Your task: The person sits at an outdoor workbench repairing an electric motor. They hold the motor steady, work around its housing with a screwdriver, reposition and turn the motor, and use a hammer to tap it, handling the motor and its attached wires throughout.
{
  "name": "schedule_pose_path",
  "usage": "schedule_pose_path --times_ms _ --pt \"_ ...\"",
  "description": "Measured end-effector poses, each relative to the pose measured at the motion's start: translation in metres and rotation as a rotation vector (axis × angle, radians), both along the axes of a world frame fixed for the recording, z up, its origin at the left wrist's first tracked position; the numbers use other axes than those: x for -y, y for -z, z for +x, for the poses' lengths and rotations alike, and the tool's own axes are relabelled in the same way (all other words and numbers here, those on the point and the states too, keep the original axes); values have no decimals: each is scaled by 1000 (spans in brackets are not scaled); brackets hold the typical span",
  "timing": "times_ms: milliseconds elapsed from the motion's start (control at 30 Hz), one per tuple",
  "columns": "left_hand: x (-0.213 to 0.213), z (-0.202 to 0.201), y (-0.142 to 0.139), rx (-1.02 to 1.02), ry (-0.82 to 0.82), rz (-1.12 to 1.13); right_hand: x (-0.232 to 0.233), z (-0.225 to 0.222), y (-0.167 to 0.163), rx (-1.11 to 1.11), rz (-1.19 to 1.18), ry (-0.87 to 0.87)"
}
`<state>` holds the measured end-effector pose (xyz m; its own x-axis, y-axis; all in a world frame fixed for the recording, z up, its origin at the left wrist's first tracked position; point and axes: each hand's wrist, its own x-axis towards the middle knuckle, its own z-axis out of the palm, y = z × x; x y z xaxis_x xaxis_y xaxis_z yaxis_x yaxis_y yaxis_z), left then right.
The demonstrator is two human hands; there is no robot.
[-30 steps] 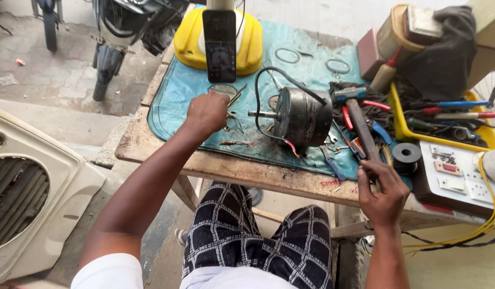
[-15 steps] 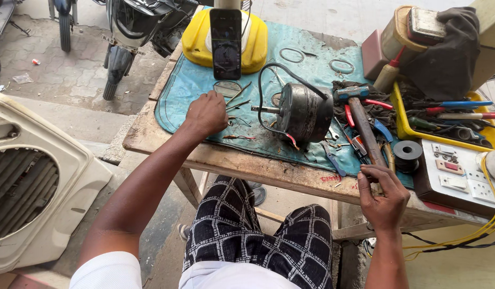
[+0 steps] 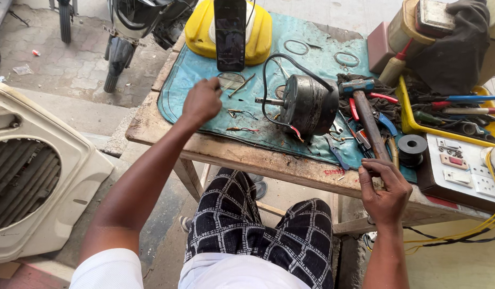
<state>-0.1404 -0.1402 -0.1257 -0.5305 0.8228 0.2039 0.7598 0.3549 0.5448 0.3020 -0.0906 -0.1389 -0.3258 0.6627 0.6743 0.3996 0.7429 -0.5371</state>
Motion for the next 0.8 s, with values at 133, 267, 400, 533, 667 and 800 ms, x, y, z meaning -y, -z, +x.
schedule_pose_path --times_ms 133,267,400,533,667,800 --pt "1 -10 2 446 -26 206 -1 3 -1 2 15 -10" --pt "3 -17 3 875 117 463 -2 4 -2 -21 -8 -5" --pt "4 -15 8 1036 221 570 -2 1 -2 -17 -19 -8" --pt "7 -11 10 1033 233 560 -2 -3 -2 -16 -30 -33" --pt "12 -8 11 533 175 573 -3 -5 -2 -23 -39 -51" --pt "14 -10 15 402 141 670 -3 -6 -2 0 -31 -40"
